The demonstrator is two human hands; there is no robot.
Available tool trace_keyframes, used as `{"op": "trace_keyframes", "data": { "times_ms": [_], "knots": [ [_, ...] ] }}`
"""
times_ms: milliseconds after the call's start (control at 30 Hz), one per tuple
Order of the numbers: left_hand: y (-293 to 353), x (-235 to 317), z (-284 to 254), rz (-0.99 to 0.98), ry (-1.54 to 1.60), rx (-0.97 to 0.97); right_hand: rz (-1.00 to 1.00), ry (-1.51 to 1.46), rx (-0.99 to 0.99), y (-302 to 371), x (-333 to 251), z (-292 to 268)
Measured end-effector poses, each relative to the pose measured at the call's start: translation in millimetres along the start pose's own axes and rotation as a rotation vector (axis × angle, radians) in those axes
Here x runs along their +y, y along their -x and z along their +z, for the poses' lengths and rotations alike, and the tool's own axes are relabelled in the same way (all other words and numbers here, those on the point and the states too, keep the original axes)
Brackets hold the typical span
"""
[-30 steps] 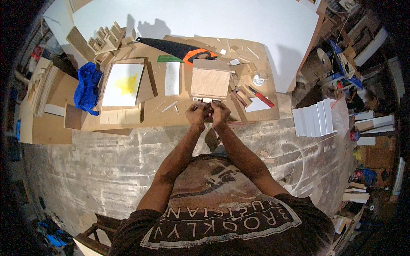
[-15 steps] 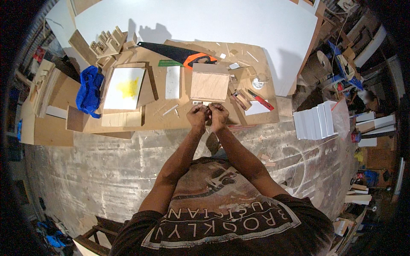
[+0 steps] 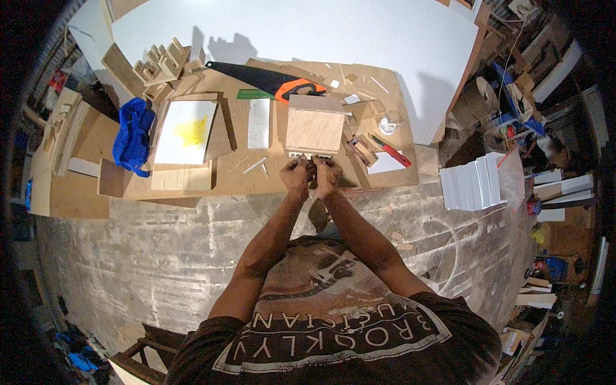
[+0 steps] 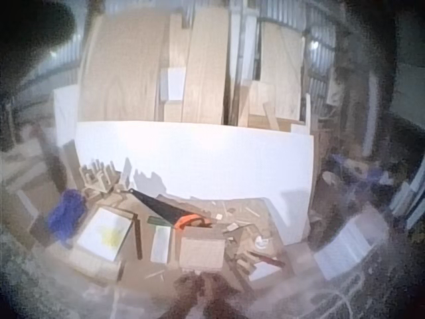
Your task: The person assembles a small wooden house model by applying adhesive to small components and pressing them together on a workbench.
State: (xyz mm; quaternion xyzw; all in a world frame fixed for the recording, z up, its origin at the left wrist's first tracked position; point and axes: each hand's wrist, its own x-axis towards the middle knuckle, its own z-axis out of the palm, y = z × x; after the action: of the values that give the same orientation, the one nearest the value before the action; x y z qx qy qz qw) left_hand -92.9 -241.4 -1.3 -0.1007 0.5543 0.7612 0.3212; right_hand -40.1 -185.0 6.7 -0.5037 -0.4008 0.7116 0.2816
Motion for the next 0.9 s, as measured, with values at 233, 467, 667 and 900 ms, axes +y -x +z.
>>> {"op": "trace_keyframes", "data": {
  "times_ms": [233, 467, 667, 900],
  "knots": [
    [-20, -17, 0, -0.029, 0.046, -0.001, -0.08, -0.035, -0.043, -4, 0, 1],
    [-29, -21, -6, -0.032, -0.03, 0.108, 0.134, -0.071, -0.019, 22, -28, 14],
    [-26, -16, 2, -0.023, -0.117, 0.077, 0.155, -0.156, -0.114, -26, 15, -6],
    [-31, -18, -7, -0.01, -0.105, 0.105, 0.178, -0.081, -0.147, -24, 19, 1]
  ]
}}
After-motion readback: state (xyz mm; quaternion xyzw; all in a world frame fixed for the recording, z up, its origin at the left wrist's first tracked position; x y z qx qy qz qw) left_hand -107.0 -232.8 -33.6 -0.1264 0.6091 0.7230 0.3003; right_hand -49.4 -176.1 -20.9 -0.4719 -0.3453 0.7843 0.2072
